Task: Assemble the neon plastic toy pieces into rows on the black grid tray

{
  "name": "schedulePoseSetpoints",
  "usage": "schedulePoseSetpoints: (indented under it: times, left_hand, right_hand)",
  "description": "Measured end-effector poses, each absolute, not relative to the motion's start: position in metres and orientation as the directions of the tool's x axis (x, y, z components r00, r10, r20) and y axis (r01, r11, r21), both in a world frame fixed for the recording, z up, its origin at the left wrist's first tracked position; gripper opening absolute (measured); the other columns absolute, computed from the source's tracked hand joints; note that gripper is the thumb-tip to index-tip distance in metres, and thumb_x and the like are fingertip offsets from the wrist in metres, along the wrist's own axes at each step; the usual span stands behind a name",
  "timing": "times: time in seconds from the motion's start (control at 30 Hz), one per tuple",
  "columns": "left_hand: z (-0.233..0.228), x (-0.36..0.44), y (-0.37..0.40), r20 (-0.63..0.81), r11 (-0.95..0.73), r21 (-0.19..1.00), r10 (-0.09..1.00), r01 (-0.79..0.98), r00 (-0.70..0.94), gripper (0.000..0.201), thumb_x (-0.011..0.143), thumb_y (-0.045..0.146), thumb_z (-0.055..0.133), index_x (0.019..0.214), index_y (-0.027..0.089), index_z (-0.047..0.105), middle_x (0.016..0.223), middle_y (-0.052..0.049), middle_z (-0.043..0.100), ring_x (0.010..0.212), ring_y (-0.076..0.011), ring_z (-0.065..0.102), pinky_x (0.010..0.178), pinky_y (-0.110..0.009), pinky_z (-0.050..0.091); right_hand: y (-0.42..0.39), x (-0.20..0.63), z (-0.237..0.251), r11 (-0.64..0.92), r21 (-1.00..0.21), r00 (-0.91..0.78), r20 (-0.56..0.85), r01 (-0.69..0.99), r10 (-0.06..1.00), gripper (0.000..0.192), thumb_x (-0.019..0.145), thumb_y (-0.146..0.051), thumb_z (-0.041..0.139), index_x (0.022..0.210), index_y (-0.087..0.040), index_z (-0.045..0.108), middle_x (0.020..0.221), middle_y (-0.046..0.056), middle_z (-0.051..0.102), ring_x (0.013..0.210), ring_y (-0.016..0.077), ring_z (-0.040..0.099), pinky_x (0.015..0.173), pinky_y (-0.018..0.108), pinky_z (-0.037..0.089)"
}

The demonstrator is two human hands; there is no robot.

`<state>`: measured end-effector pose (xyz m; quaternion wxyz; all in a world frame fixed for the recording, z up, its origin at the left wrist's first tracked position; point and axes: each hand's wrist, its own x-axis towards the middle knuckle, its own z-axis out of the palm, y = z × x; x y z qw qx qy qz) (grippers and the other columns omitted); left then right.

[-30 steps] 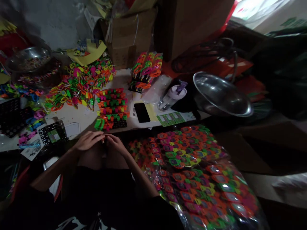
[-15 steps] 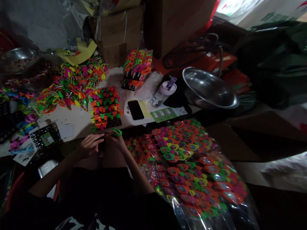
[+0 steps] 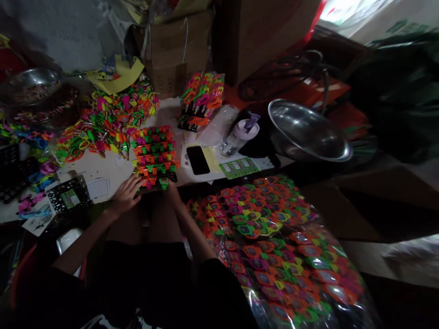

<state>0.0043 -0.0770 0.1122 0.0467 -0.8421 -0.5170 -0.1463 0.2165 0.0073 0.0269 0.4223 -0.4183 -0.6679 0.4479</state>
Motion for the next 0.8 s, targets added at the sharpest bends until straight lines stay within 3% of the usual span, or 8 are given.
schedulePoseSetpoints:
  times: [0.3,0.4,0.6,0.8]
  left_hand:
    - [0.123,0.021,-0.069,0.341,-0.496,0.044,0.823,0.867,0.454,0.049,0.096,0.032,0.044,0.141,0.014,0.045,0.148,-0.013,0.044,0.141,-0.0277,0.033,0.115,-0.044,0.03]
    - [0.127,0.039,-0.055,0.298,-0.542,0.076,0.813,0.837,0.5,0.052,0.095,0.032,0.049,0.142,0.013,0.043,0.144,-0.013,0.048,0.137,-0.0273,0.038,0.114,-0.044,0.031]
    - [0.126,0.058,-0.033,0.278,-0.549,0.154,0.822,0.822,0.497,0.03,0.093,0.02,0.049,0.121,0.016,0.06,0.121,-0.01,0.063,0.124,-0.0258,0.048,0.109,-0.046,0.038]
    - [0.127,0.055,-0.037,0.299,-0.589,0.125,0.79,0.798,0.536,0.032,0.085,0.014,0.054,0.116,0.012,0.06,0.129,-0.014,0.059,0.134,-0.0287,0.042,0.113,-0.05,0.034]
  right_hand:
    - [0.017,0.213,0.037,0.234,-0.823,-0.321,0.067,0.517,0.945,0.018,0.077,-0.02,0.055,0.085,-0.014,0.07,0.094,0.011,0.072,0.086,0.0226,0.065,0.079,0.032,0.051]
    - [0.016,0.213,0.04,0.252,-0.809,-0.35,0.062,0.531,0.935,0.021,0.077,-0.019,0.056,0.09,-0.013,0.071,0.098,0.012,0.072,0.087,0.0228,0.065,0.08,0.031,0.051]
    - [0.012,0.214,0.039,0.247,-0.852,-0.325,0.096,0.462,0.941,0.02,0.078,-0.02,0.054,0.091,-0.015,0.069,0.093,0.009,0.072,0.081,0.0182,0.063,0.074,0.026,0.05]
    - [0.013,0.21,0.039,0.25,-0.855,-0.327,0.101,0.454,0.94,0.023,0.081,-0.019,0.053,0.097,-0.014,0.068,0.097,0.011,0.071,0.083,0.0171,0.063,0.075,0.024,0.048]
